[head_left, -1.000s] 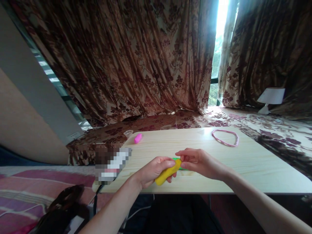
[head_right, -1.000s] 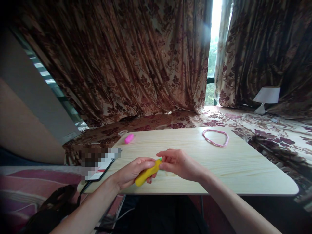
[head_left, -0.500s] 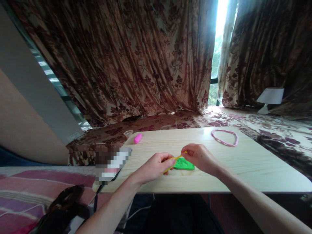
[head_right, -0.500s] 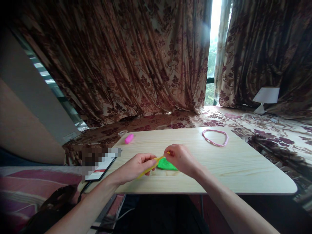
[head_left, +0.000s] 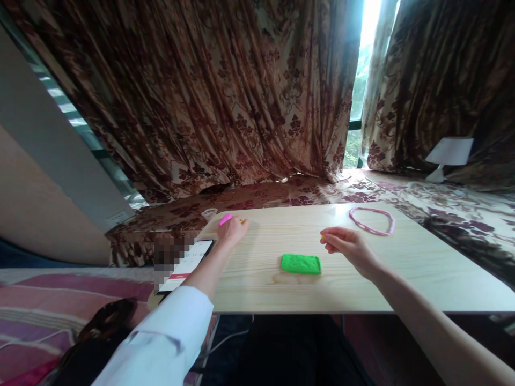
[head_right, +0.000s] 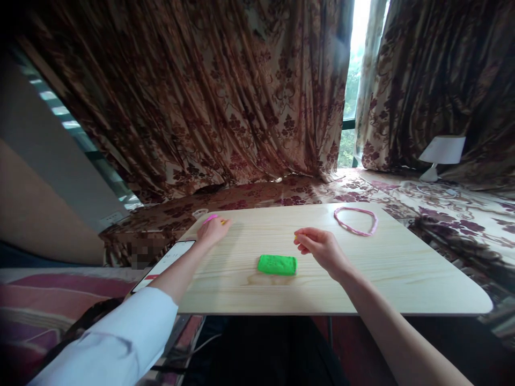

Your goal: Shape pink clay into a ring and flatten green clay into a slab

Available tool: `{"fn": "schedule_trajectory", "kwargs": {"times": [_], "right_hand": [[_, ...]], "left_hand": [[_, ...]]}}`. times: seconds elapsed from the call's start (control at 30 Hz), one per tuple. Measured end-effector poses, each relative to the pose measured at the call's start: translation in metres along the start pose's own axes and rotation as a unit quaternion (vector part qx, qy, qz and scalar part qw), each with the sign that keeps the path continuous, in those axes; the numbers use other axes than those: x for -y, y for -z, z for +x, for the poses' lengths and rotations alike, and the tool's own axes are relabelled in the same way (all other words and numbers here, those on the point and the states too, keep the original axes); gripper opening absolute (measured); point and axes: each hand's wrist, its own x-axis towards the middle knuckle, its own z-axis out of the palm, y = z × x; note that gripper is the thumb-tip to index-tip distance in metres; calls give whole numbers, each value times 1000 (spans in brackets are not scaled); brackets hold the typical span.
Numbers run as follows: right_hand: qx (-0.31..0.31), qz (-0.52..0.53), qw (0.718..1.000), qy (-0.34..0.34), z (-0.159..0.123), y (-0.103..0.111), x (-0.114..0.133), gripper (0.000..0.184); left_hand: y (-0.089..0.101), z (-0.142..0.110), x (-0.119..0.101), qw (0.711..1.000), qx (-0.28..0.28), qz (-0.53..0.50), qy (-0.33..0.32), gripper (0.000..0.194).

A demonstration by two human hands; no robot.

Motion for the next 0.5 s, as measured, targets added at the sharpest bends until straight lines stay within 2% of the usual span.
{"fn": "schedule_trajectory", "kwargs": {"times": [0.13, 0.3, 0.4, 0.5], "right_hand": [[-10, 8, 1000, -2, -4, 0, -6, 44], [2, 17, 1000, 3, -16, -1, -1, 42], [9, 28, 999, 22, -26, -10, 5, 40], [10, 31, 998, 50, -35, -25, 12, 32]], "left_hand": [[-11, 1, 6, 999, -39, 9, -11, 32], [-6, -21, -5, 993, -69, -61, -75, 32], [-9, -62, -27, 978, -63, -143, -137, 30], [-21, -122, -53, 949, -25, -249, -191, 23]]}}
